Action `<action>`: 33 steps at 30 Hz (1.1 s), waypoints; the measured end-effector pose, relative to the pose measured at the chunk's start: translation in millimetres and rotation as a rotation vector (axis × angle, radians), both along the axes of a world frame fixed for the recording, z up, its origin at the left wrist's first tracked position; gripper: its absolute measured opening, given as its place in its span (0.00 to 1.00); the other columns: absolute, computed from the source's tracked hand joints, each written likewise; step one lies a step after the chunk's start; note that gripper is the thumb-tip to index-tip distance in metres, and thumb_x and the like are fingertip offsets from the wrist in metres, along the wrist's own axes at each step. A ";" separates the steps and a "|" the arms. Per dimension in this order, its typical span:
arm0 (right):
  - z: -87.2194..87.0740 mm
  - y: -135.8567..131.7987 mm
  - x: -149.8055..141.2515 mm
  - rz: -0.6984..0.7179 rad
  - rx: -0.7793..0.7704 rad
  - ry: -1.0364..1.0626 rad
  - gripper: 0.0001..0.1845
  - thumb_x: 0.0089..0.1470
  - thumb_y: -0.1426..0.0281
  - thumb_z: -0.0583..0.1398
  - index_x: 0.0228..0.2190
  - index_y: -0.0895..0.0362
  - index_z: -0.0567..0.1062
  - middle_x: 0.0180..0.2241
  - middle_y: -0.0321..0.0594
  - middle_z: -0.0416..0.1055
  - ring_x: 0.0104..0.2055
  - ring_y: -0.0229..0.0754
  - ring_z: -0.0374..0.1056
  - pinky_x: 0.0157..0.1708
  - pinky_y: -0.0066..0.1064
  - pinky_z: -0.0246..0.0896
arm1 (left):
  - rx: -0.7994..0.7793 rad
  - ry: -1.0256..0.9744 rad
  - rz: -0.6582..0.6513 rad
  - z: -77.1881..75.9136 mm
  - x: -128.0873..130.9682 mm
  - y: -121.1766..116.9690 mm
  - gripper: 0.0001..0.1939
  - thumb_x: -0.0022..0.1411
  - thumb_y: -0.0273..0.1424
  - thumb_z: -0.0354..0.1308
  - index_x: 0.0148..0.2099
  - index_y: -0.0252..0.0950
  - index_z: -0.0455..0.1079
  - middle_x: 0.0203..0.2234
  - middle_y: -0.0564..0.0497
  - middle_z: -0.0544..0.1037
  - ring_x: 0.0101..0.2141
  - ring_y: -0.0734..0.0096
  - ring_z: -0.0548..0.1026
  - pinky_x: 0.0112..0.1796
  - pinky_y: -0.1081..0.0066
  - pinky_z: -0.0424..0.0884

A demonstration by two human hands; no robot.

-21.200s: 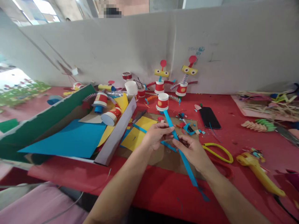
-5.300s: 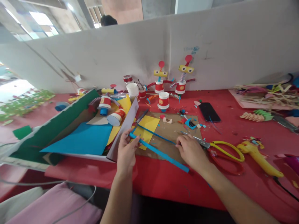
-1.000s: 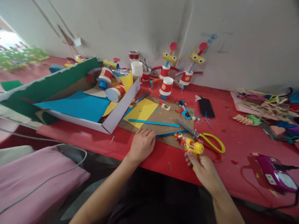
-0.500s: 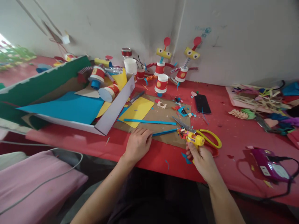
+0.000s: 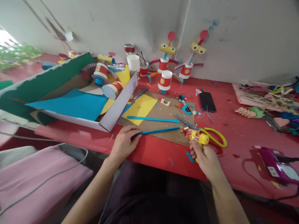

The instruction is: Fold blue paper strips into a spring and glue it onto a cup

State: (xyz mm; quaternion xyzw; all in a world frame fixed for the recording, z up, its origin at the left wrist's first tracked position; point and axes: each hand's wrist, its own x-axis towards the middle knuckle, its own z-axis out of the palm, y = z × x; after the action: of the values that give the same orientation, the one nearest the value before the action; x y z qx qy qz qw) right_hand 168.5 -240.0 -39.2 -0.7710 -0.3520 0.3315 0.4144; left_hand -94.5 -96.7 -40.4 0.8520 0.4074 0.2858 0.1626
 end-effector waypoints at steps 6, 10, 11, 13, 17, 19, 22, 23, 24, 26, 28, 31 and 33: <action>2.7 -1.3 -15.9 0.062 -0.034 0.031 0.27 0.52 0.45 0.52 0.29 0.58 0.69 0.21 0.37 0.66 0.21 0.37 0.63 0.21 0.28 0.61 | 0.010 -0.054 0.058 -5.7 -0.6 -3.9 0.10 0.60 0.29 0.54 0.39 0.37 0.77 0.39 0.48 0.78 0.41 0.66 0.75 0.43 0.68 0.72; 2.6 2.8 -30.0 0.137 -0.058 0.037 0.27 0.53 0.45 0.51 0.29 0.58 0.70 0.19 0.36 0.66 0.20 0.37 0.64 0.21 0.28 0.61 | 0.039 -0.086 0.054 -10.6 -1.1 -4.7 0.10 0.60 0.29 0.54 0.39 0.37 0.77 0.38 0.47 0.79 0.41 0.65 0.75 0.45 0.65 0.72; 2.7 4.7 -33.1 0.152 -0.060 0.040 0.27 0.53 0.45 0.51 0.29 0.58 0.70 0.19 0.36 0.67 0.20 0.37 0.64 0.21 0.28 0.61 | 0.042 -0.095 0.056 -11.3 -1.0 -4.8 0.10 0.60 0.29 0.54 0.39 0.38 0.77 0.38 0.47 0.79 0.40 0.65 0.75 0.45 0.64 0.72; 3.5 8.7 -39.0 0.175 -0.064 0.049 0.27 0.53 0.45 0.51 0.29 0.58 0.70 0.19 0.36 0.67 0.20 0.38 0.65 0.21 0.29 0.61 | 0.045 -0.110 0.059 -12.0 -0.9 -5.1 0.10 0.60 0.28 0.54 0.39 0.37 0.77 0.38 0.47 0.79 0.40 0.65 0.76 0.45 0.64 0.73; 5.4 15.2 -50.2 0.212 -0.075 0.053 0.26 0.53 0.46 0.52 0.29 0.57 0.69 0.18 0.35 0.66 0.19 0.39 0.65 0.20 0.29 0.60 | 0.040 -0.118 0.057 -12.0 -1.5 -6.1 0.10 0.59 0.26 0.54 0.39 0.38 0.76 0.39 0.47 0.79 0.40 0.65 0.76 0.44 0.63 0.73; 5.6 17.6 -56.0 0.235 -0.075 0.038 0.26 0.53 0.46 0.51 0.29 0.57 0.69 0.18 0.35 0.66 0.20 0.39 0.65 0.19 0.28 0.59 | 0.031 -0.118 0.054 -11.6 -2.2 -6.8 0.10 0.59 0.26 0.54 0.39 0.38 0.76 0.39 0.47 0.79 0.41 0.65 0.76 0.44 0.62 0.73; 5.1 21.0 -64.3 0.267 -0.079 0.018 0.26 0.53 0.45 0.51 0.28 0.56 0.68 0.17 0.35 0.67 0.19 0.39 0.65 0.19 0.28 0.59 | 0.016 -0.120 0.053 -10.8 -3.2 -8.3 0.10 0.59 0.25 0.54 0.39 0.37 0.76 0.39 0.47 0.79 0.41 0.65 0.76 0.45 0.63 0.73; 4.8 22.2 -66.9 0.277 -0.079 0.012 0.26 0.53 0.45 0.51 0.27 0.56 0.68 0.17 0.35 0.67 0.18 0.38 0.65 0.19 0.28 0.58 | 0.012 -0.123 0.053 -10.5 -3.4 -8.7 0.11 0.58 0.24 0.54 0.40 0.36 0.76 0.40 0.46 0.79 0.42 0.66 0.76 0.45 0.64 0.73; 4.6 23.5 -69.3 0.288 -0.075 0.004 0.26 0.53 0.46 0.51 0.26 0.56 0.67 0.17 0.35 0.67 0.18 0.38 0.64 0.19 0.28 0.58 | 0.010 -0.127 0.052 -10.3 -3.7 -9.1 0.11 0.58 0.23 0.54 0.40 0.35 0.76 0.40 0.46 0.79 0.42 0.66 0.76 0.45 0.65 0.73; 4.6 26.1 -73.7 0.309 -0.064 -0.011 0.25 0.54 0.46 0.52 0.25 0.56 0.67 0.17 0.35 0.67 0.17 0.38 0.64 0.19 0.28 0.58 | 0.014 -0.138 0.050 -10.0 -4.1 -9.4 0.12 0.56 0.22 0.53 0.40 0.34 0.76 0.40 0.46 0.79 0.41 0.66 0.76 0.45 0.66 0.73; 5.2 28.4 -77.9 0.332 -0.060 -0.018 0.25 0.54 0.47 0.51 0.24 0.56 0.67 0.16 0.35 0.67 0.17 0.38 0.64 0.19 0.28 0.58 | 0.017 -0.143 0.049 -9.8 -4.4 -9.4 0.13 0.54 0.20 0.53 0.40 0.34 0.75 0.40 0.46 0.79 0.41 0.67 0.76 0.45 0.66 0.73; 6.7 31.2 -83.8 0.363 -0.057 -0.016 0.26 0.55 0.47 0.50 0.23 0.56 0.67 0.16 0.36 0.67 0.18 0.38 0.65 0.19 0.28 0.58 | -0.004 -0.135 0.057 -9.5 -4.6 -9.3 0.16 0.51 0.17 0.52 0.39 0.35 0.75 0.40 0.47 0.79 0.41 0.67 0.76 0.45 0.66 0.73; 7.7 32.5 -87.3 0.379 -0.052 -0.012 0.25 0.55 0.47 0.50 0.24 0.56 0.67 0.16 0.36 0.67 0.18 0.38 0.66 0.19 0.27 0.58 | -0.028 -0.132 0.070 -9.1 -4.7 -9.3 0.17 0.49 0.17 0.52 0.39 0.35 0.75 0.41 0.47 0.79 0.41 0.67 0.77 0.45 0.66 0.74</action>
State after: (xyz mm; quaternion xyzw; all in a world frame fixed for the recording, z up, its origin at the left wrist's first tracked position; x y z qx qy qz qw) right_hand 81.2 -207.6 -31.5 -0.7035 -0.4846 0.4079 0.3223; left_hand -99.2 -106.0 -49.5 0.8141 0.4293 0.3413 0.1909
